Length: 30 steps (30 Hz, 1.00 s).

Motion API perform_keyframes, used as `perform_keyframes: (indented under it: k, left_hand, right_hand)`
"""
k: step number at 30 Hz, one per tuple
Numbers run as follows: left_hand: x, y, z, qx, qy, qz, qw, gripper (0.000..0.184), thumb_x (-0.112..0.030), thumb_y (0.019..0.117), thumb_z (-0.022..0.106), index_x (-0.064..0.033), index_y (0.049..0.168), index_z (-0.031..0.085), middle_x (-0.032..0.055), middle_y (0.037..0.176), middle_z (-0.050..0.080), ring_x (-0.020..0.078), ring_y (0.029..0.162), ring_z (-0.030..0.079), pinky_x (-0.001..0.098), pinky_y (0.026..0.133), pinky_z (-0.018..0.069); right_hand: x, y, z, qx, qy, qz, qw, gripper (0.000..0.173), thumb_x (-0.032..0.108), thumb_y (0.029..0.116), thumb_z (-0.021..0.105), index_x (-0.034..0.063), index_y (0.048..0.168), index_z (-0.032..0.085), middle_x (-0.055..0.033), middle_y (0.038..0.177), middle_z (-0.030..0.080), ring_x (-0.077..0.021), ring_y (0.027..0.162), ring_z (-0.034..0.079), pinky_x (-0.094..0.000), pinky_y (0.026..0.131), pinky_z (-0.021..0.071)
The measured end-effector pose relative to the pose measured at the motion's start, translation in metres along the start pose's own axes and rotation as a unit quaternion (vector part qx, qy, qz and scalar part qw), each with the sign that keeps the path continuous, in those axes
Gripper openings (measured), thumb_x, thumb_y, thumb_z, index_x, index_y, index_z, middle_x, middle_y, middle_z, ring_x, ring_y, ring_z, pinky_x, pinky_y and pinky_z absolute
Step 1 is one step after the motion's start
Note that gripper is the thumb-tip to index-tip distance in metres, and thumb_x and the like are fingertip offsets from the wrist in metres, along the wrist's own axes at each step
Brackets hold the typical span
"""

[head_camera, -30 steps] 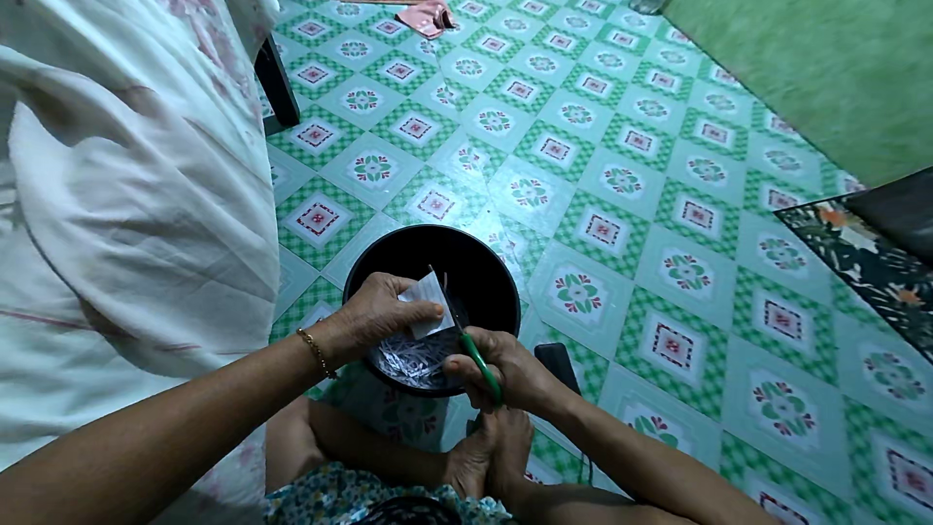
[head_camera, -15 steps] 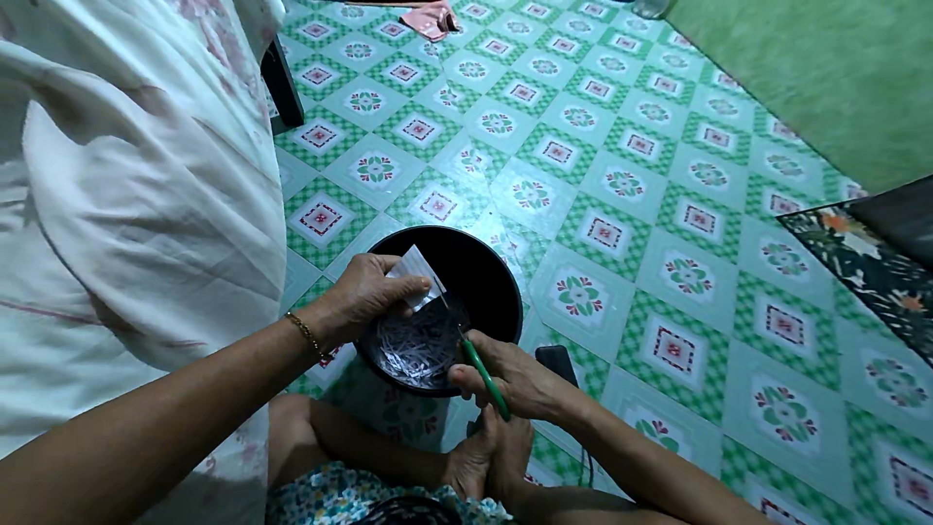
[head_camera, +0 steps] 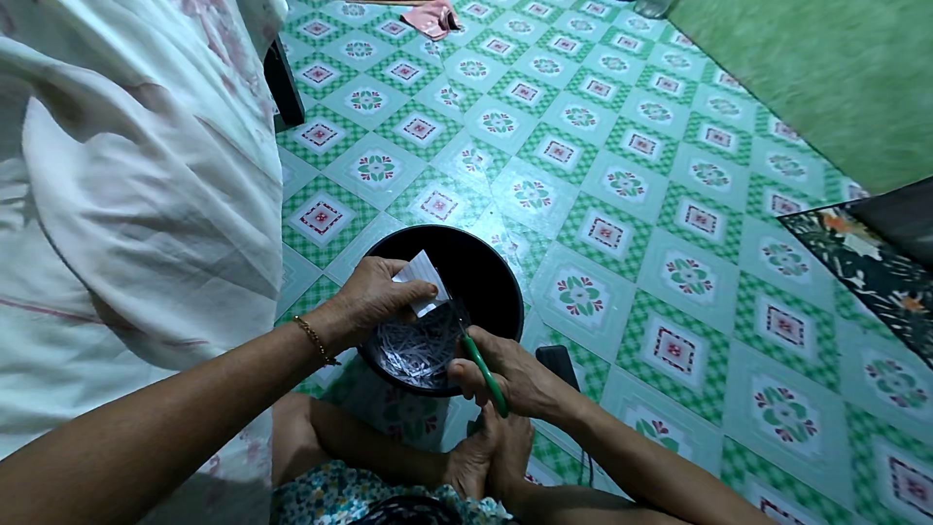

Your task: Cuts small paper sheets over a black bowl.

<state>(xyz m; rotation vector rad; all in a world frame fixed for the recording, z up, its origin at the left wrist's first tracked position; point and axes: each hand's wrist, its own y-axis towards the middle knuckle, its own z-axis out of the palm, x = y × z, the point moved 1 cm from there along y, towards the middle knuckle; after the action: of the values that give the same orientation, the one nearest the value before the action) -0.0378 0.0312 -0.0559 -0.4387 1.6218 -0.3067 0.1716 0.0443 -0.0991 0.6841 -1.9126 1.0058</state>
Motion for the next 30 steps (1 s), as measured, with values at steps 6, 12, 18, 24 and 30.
perform_keyframes:
  k: [6,12,18,24,30]
  left_hand:
    - [0.002,0.001,0.000,-0.001,-0.015,0.003,1.000,0.008,0.003,0.0951,0.065,-0.0001,0.088,0.066,0.0006,0.069,0.066,0.0028,0.054,0.059,0.0168,0.053,0.0508]
    - [0.003,0.002,-0.001,-0.001,-0.017,-0.003,1.000,0.008,0.002,0.0961,0.064,0.0003,0.088,0.066,0.0005,0.068,0.066,0.0025,0.052,0.058,0.0167,0.052,0.0503]
    - [0.008,0.000,0.000,0.033,0.025,0.024,0.999,0.010,0.000,0.0967,0.065,-0.0004,0.087,0.068,-0.0001,0.067,0.065,0.0028,0.053,0.059,0.0169,0.053,0.0513]
    - [0.009,-0.001,0.001,0.029,0.016,0.018,0.999,0.011,0.000,0.0964,0.065,-0.0002,0.086,0.068,0.0003,0.065,0.065,0.0028,0.051,0.058,0.0161,0.052,0.0499]
    - [0.011,-0.002,0.001,0.067,0.038,0.031,0.997,0.015,0.002,0.0944,0.066,-0.0020,0.080,0.068,0.0003,0.063,0.065,0.0034,0.052,0.058,0.0172,0.053,0.0505]
  right_hand:
    - [-0.002,0.000,0.001,-0.018,0.014,-0.006,1.000,0.043,0.047,0.0997,0.058,0.0045,0.103,0.056,0.0051,0.069,0.055,-0.0022,0.058,0.056,-0.0207,0.059,0.0497]
    - [-0.002,0.001,0.000,-0.026,0.009,0.001,1.000,0.039,0.044,0.0993,0.062,0.0048,0.097,0.056,0.0061,0.064,0.052,-0.0012,0.053,0.053,-0.0197,0.055,0.0465]
    - [-0.001,0.001,0.003,-0.024,0.016,-0.006,1.000,0.043,0.043,0.0999,0.060,0.0011,0.105,0.056,0.0026,0.073,0.057,-0.0033,0.060,0.058,-0.0215,0.062,0.0512]
    - [-0.003,0.003,0.002,-0.025,0.024,-0.007,0.999,0.038,0.043,0.0995,0.061,0.0054,0.098,0.056,0.0068,0.064,0.053,-0.0005,0.054,0.054,-0.0186,0.056,0.0477]
    - [-0.001,0.001,0.004,-0.019,0.034,-0.003,0.999,0.041,0.043,0.0995,0.060,0.0021,0.103,0.056,0.0033,0.071,0.056,-0.0036,0.059,0.057,-0.0221,0.061,0.0506]
